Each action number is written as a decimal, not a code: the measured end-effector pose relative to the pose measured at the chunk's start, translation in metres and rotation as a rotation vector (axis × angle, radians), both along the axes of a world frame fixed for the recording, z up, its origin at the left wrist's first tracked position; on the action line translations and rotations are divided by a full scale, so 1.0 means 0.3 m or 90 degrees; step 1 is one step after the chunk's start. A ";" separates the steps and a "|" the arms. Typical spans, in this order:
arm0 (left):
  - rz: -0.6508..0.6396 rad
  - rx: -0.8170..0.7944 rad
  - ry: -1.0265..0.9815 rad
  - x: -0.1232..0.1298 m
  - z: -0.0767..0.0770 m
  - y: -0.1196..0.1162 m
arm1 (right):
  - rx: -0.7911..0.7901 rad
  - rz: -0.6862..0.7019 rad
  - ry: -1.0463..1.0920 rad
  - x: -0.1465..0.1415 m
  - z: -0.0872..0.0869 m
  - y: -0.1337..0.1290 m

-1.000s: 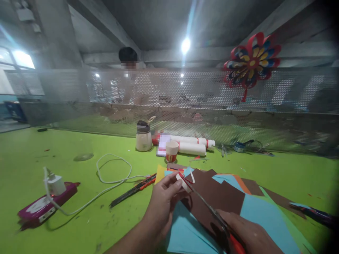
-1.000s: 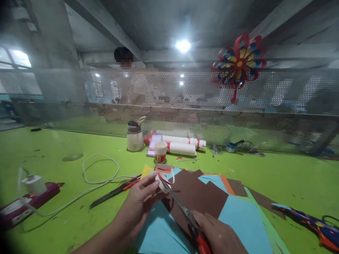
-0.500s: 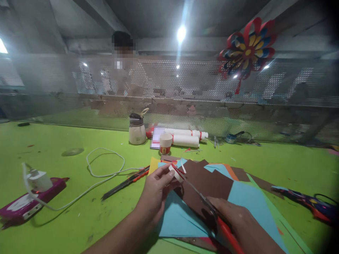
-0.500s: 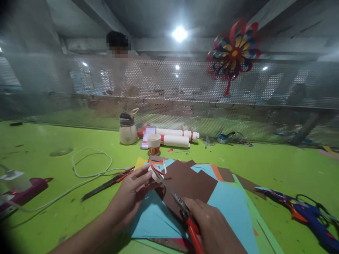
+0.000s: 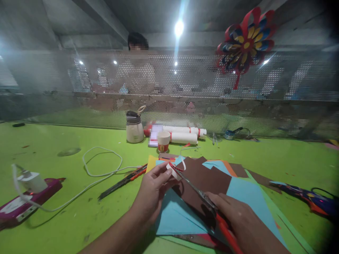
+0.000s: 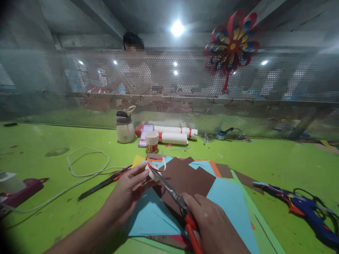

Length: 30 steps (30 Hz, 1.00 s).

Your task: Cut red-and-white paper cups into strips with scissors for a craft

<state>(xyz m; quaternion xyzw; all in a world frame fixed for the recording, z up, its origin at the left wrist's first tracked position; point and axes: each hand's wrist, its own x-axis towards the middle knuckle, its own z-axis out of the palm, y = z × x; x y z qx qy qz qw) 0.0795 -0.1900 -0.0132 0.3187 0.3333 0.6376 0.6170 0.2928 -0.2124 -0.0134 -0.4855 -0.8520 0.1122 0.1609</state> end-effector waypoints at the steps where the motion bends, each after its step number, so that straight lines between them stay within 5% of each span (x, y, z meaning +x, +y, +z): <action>1: -0.002 0.001 0.000 0.000 0.001 0.000 | -0.002 0.000 0.000 -0.001 0.004 -0.001; 30: 0.047 0.006 0.051 0.014 -0.005 -0.005 | 0.008 -0.006 -0.027 -0.012 0.005 -0.007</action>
